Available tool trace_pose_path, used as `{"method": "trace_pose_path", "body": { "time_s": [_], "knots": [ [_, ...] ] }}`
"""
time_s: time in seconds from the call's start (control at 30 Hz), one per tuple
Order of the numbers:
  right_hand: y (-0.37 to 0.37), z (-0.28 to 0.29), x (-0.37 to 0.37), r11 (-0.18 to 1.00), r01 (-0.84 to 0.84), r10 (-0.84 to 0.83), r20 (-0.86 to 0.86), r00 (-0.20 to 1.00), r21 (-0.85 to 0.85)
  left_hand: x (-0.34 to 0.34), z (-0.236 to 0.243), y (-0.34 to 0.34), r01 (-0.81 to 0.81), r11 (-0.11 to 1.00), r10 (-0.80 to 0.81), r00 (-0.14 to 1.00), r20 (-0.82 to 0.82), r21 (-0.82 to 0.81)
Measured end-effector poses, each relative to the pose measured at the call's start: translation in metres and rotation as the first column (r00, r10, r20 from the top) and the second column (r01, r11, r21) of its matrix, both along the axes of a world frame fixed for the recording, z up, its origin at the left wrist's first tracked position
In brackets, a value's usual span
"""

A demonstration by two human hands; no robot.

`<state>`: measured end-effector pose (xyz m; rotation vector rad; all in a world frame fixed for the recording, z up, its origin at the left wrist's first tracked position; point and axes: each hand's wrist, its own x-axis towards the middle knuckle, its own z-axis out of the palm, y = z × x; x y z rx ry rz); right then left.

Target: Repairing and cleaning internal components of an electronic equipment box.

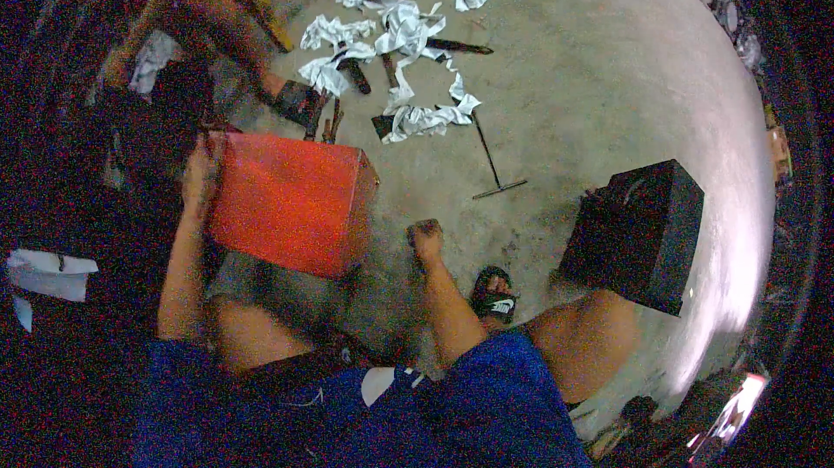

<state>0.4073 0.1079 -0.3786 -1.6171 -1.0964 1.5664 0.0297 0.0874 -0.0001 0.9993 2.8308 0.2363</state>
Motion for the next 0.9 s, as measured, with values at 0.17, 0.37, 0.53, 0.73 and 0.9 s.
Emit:
{"method": "trace_pose_path", "body": {
  "time_s": [0.17,0.37,0.53,0.73,0.9],
  "knots": [
    [-0.01,0.081,-0.018,0.974,-0.148,0.125,-0.137,0.983,-0.172,-0.013,0.008,-0.017,0.0,1.0,0.0,1.0,-0.021,0.011],
    [0.0,0.129,0.009,0.958,-0.211,0.195,-0.099,0.976,-0.193,0.014,-0.009,-0.01,0.03,0.993,-0.023,0.998,-0.058,0.111],
    [-0.038,0.158,-0.017,0.953,-0.09,-0.003,-0.307,0.952,-0.289,-0.014,-0.013,-0.017,0.072,0.994,-0.072,0.997,-0.003,0.078],
    [-0.04,0.18,-0.011,0.962,-0.264,0.242,-0.217,0.946,-0.077,-0.045,-0.078,-0.009,0.099,0.977,-0.11,0.993,0.048,0.191],
    [-0.068,0.222,-0.008,0.968,-0.223,0.19,-0.24,0.952,-0.118,-0.022,-0.039,-0.018,0.075,0.986,-0.089,0.992,0.089,0.152]
  ]
}}
